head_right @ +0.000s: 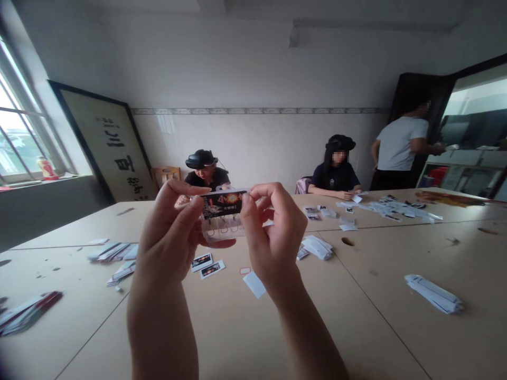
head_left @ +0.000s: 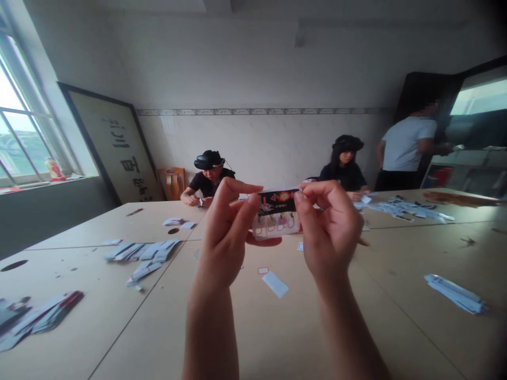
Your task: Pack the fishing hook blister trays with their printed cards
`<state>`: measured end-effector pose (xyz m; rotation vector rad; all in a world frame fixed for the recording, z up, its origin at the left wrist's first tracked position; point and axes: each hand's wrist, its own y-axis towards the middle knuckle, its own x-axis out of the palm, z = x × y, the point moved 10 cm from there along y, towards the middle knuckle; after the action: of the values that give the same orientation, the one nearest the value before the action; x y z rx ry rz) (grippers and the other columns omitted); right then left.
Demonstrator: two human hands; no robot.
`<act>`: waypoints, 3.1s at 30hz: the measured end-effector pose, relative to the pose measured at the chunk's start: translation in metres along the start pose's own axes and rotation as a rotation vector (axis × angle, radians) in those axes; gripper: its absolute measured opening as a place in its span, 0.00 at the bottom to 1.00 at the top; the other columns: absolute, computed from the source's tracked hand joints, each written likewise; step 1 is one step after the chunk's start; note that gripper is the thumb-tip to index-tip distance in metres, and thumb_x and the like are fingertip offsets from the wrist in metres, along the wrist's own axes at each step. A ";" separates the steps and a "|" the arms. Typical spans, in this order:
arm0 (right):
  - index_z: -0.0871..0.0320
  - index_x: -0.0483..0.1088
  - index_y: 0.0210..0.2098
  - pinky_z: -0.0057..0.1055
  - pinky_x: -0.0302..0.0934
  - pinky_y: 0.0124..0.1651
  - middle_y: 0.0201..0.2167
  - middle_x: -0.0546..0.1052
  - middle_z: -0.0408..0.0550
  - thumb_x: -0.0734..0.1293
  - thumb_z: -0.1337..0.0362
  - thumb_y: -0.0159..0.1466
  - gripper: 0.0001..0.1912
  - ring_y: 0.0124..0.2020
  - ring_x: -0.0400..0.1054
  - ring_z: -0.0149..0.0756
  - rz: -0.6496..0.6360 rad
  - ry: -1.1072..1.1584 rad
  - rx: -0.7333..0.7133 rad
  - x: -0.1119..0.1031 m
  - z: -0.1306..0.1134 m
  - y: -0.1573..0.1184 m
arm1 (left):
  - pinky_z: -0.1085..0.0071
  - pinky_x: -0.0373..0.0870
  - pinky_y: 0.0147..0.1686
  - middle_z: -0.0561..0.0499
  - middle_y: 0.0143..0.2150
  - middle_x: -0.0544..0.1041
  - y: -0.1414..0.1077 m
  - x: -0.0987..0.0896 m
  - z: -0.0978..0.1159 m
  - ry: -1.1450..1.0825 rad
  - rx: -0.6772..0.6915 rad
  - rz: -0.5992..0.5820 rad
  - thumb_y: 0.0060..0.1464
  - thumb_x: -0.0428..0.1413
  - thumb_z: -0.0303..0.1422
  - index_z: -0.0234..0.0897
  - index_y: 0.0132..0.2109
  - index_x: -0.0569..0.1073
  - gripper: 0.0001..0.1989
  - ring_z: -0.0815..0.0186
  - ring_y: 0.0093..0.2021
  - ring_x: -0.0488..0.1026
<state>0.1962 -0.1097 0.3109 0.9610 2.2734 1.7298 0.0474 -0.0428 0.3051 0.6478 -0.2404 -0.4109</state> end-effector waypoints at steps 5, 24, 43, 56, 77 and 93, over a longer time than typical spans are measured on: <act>0.56 0.69 0.31 0.25 0.57 0.22 0.31 0.74 0.43 0.68 0.65 0.65 0.05 0.24 0.64 0.26 0.021 0.000 0.035 -0.002 0.003 -0.001 | 0.67 0.84 0.24 0.53 0.36 0.79 -0.001 0.002 0.000 -0.003 -0.003 0.005 0.63 0.56 0.39 0.42 0.43 0.65 0.09 0.63 0.31 0.81; 0.56 0.68 0.27 0.22 0.55 0.16 0.21 0.69 0.39 0.72 0.61 0.61 0.10 0.18 0.61 0.26 -0.033 0.110 0.317 -0.002 0.031 -0.001 | 0.69 0.84 0.24 0.53 0.36 0.79 -0.003 0.004 0.000 0.062 -0.013 0.026 0.63 0.55 0.38 0.42 0.43 0.66 0.07 0.65 0.31 0.80; 0.53 0.62 0.29 0.22 0.58 0.17 0.28 0.71 0.39 0.73 0.63 0.58 0.13 0.21 0.63 0.26 -0.156 0.338 0.429 0.008 0.037 0.002 | 0.67 0.83 0.22 0.52 0.37 0.80 0.002 0.000 -0.006 -0.016 -0.047 -0.005 0.62 0.57 0.40 0.42 0.43 0.65 0.10 0.61 0.30 0.81; 0.55 0.69 0.32 0.22 0.54 0.20 0.27 0.69 0.39 0.75 0.57 0.59 0.13 0.21 0.59 0.24 -0.148 0.088 0.320 0.009 0.031 0.003 | 0.73 0.82 0.23 0.54 0.35 0.79 0.004 0.009 -0.010 0.076 -0.059 -0.028 0.54 0.65 0.38 0.42 0.43 0.66 0.16 0.66 0.29 0.80; 0.56 0.72 0.43 0.27 0.68 0.28 0.30 0.78 0.41 0.73 0.59 0.61 0.13 0.24 0.72 0.29 -0.441 0.230 0.485 0.019 0.052 0.002 | 0.65 0.86 0.33 0.50 0.42 0.78 0.013 -0.015 -0.018 -0.086 -0.080 -0.002 0.57 0.60 0.31 0.42 0.50 0.67 0.16 0.60 0.39 0.81; 0.56 0.75 0.39 0.25 0.68 0.26 0.31 0.75 0.40 0.73 0.67 0.58 0.09 0.24 0.71 0.27 -0.394 0.175 0.410 0.011 0.051 0.007 | 0.64 0.86 0.33 0.51 0.43 0.77 0.012 -0.073 -0.008 -0.040 0.029 0.293 0.53 0.58 0.25 0.42 0.46 0.71 0.14 0.61 0.37 0.81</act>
<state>0.2144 -0.0605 0.3031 0.3727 2.7610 1.2552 -0.0116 0.0021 0.3002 0.6218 -0.3738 -0.1393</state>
